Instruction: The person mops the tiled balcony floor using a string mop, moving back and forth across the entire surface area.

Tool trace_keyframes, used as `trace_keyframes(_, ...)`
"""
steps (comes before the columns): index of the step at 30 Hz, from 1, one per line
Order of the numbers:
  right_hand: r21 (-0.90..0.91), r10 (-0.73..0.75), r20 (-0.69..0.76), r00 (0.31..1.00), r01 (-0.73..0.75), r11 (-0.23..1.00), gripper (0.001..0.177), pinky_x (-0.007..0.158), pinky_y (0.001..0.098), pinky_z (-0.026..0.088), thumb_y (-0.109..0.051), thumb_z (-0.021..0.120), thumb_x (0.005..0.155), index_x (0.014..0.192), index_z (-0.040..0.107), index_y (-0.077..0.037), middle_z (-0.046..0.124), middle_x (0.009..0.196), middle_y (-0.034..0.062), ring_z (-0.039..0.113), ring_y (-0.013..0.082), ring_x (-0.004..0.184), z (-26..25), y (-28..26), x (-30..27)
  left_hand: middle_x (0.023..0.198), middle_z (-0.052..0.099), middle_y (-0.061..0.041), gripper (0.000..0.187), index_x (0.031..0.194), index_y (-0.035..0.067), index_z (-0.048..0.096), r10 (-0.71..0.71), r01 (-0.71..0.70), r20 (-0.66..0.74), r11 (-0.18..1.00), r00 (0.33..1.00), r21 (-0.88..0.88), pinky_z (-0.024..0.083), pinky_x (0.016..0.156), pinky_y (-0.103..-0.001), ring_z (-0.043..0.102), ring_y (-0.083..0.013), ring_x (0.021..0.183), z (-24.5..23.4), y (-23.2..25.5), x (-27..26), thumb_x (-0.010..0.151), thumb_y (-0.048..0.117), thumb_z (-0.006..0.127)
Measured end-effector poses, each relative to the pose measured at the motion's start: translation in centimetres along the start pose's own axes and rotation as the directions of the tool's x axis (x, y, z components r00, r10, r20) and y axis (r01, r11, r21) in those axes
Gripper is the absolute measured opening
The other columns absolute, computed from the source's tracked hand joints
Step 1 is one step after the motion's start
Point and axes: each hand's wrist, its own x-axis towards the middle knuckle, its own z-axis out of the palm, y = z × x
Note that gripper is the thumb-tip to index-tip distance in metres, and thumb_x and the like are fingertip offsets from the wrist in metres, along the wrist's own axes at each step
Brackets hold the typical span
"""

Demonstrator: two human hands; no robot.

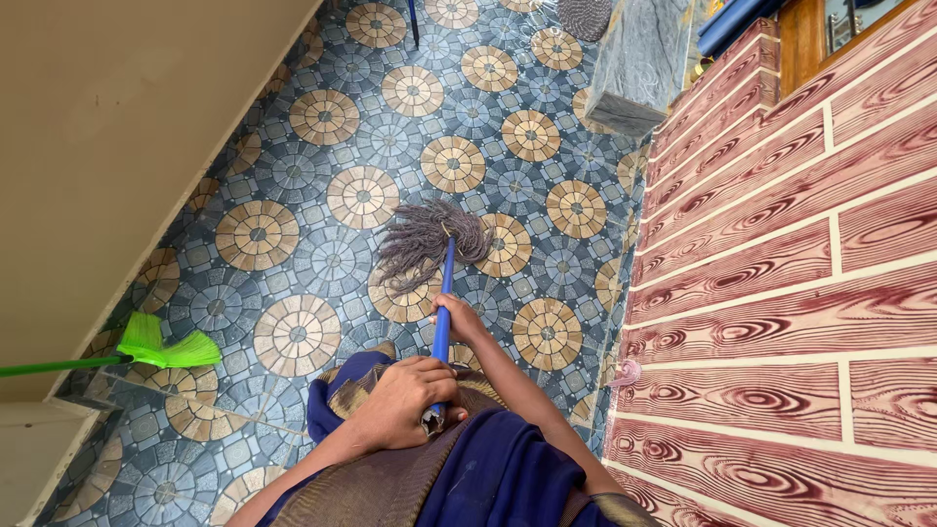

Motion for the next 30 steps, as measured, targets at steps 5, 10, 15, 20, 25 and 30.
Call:
trace_keyframes(5,-0.653,-0.384,-0.082,0.920,0.242,0.718,0.020,0.073,0.0345,0.054,-0.006,0.074,0.080,0.095,0.060,-0.008,0.064,0.095,0.0060,0.064,0.0232,0.081,-3.7,1.2,-3.5,0.101,0.075,-0.005,0.019,0.089,0.009,0.069,-0.118,0.128,0.061,0.971,0.991,-0.202,0.054,0.093,-0.042,0.068,-0.0262,0.114,0.5,-0.9,0.1,0.087,0.026,0.076)
trace_keyframes(10,-0.786,-0.406,-0.227,0.885,0.080,0.613,0.022,0.077,0.0441,0.054,-0.013,0.077,0.080,0.096,0.062,-0.012,0.068,0.097,0.0106,0.069,0.0371,0.090,-6.0,1.6,-7.9,0.112,0.076,-0.008,0.022,0.093,0.006,0.067,-0.084,0.121,0.114,0.923,0.990,-0.366,0.053,0.099,-0.044,0.064,-0.0293,0.128,1.3,-2.3,0.5,0.090,0.025,0.077)
trace_keyframes(15,-0.789,-0.459,-0.328,0.826,0.029,0.614,0.020,0.078,0.0459,0.054,-0.011,0.075,0.081,0.095,0.061,-0.011,0.071,0.098,0.0108,0.069,0.0387,0.092,-6.0,2.6,-12.0,0.115,0.074,-0.011,0.023,0.101,0.005,0.068,-0.027,0.107,0.200,0.909,0.979,-0.404,0.050,0.102,-0.046,0.063,-0.0321,0.128,1.3,-2.7,0.9,0.091,0.024,0.075)
trace_keyframes(20,-0.805,-0.421,-0.319,0.849,-0.009,0.593,0.020,0.076,0.0454,0.054,-0.009,0.076,0.077,0.091,0.063,-0.013,0.070,0.095,0.0104,0.069,0.0380,0.092,-5.7,1.8,-11.9,0.110,0.075,-0.010,0.021,0.095,0.005,0.067,-0.042,0.121,0.189,0.894,0.981,-0.432,0.051,0.102,-0.045,0.065,-0.0324,0.126,0.5,-2.5,1.2,0.093,0.025,0.075)
trace_keyframes(25,-0.848,-0.508,-0.134,0.851,0.167,0.503,0.025,0.077,0.0437,0.053,-0.006,0.077,0.066,0.086,0.064,-0.011,0.069,0.092,0.0113,0.066,0.0369,0.094,-5.4,-0.3,-7.5,0.101,0.074,-0.011,0.018,0.093,0.006,0.066,-0.086,0.125,0.122,0.923,0.989,-0.363,0.053,0.099,-0.045,0.065,-0.0336,0.126,-0.5,-2.6,1.0,0.093,0.022,0.074)
trace_keyframes(30,-0.274,-0.263,-0.231,0.937,0.197,0.941,0.016,0.074,0.0384,0.050,-0.016,0.071,0.089,0.102,0.070,-0.007,0.067,0.103,0.0126,0.060,0.0264,0.089,-1.8,-0.9,-0.2,0.102,0.072,-0.012,0.015,0.094,0.006,0.065,-0.209,0.209,0.021,0.952,0.978,-0.224,0.053,0.091,-0.044,0.065,-0.0332,0.121,-1.3,-2.2,-0.2,0.092,0.020,0.073)
